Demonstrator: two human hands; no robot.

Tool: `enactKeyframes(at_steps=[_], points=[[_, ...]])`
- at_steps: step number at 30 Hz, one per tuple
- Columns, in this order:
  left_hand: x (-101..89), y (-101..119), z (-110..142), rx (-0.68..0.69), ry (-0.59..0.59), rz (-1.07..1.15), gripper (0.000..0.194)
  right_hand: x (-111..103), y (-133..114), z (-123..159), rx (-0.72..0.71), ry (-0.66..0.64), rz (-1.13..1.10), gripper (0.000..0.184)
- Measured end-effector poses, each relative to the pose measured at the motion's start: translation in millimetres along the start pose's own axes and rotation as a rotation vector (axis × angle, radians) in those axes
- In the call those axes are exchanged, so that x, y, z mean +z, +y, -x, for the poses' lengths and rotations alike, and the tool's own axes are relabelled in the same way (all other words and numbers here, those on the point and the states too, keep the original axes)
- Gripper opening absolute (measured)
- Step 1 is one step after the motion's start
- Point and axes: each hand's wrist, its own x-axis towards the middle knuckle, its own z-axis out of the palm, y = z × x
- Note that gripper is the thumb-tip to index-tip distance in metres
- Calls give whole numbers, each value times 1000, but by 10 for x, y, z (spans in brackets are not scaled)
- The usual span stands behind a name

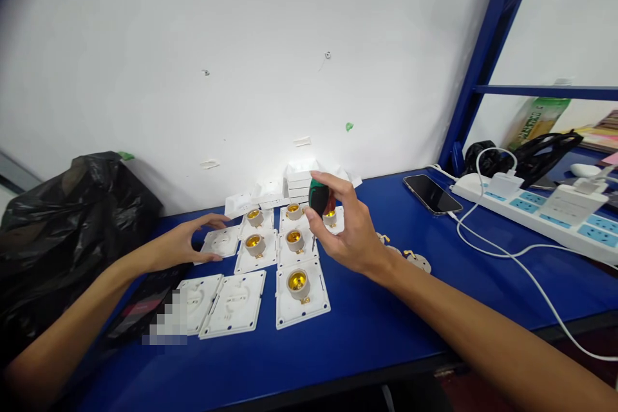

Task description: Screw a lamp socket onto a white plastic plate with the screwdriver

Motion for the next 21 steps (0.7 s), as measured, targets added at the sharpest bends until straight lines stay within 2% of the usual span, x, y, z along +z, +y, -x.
enactKeyframes(at_steps=[2,5,8,9,10,13,16,18,19,21], points=[[-58,-7,44,10,-4,35,79,-18,-1,-29,-37,44,16,66],[-181,95,125,8,69,73,84,-52,-4,-89,-108,118,48,68],[-190,478,202,68,225,146,79,-98,14,-156,-149,177,97,67],[-140,675,223,98,233,156,74,-116,30,-177,-146,191,116,67],[-61,898,240,127,190,172,71,-135,53,-195,-137,205,135,65],[286,1599,249,251,83,226,81,-188,148,-235,-89,240,158,61],[610,2087,187,316,18,174,82,-222,240,-249,-40,241,166,57],[732,2192,135,323,29,102,79,-228,270,-246,-2,224,171,54],[765,2180,116,340,32,66,80,-226,275,-242,17,217,171,53],[795,2063,107,336,68,-14,69,-214,267,-230,36,205,165,52]])
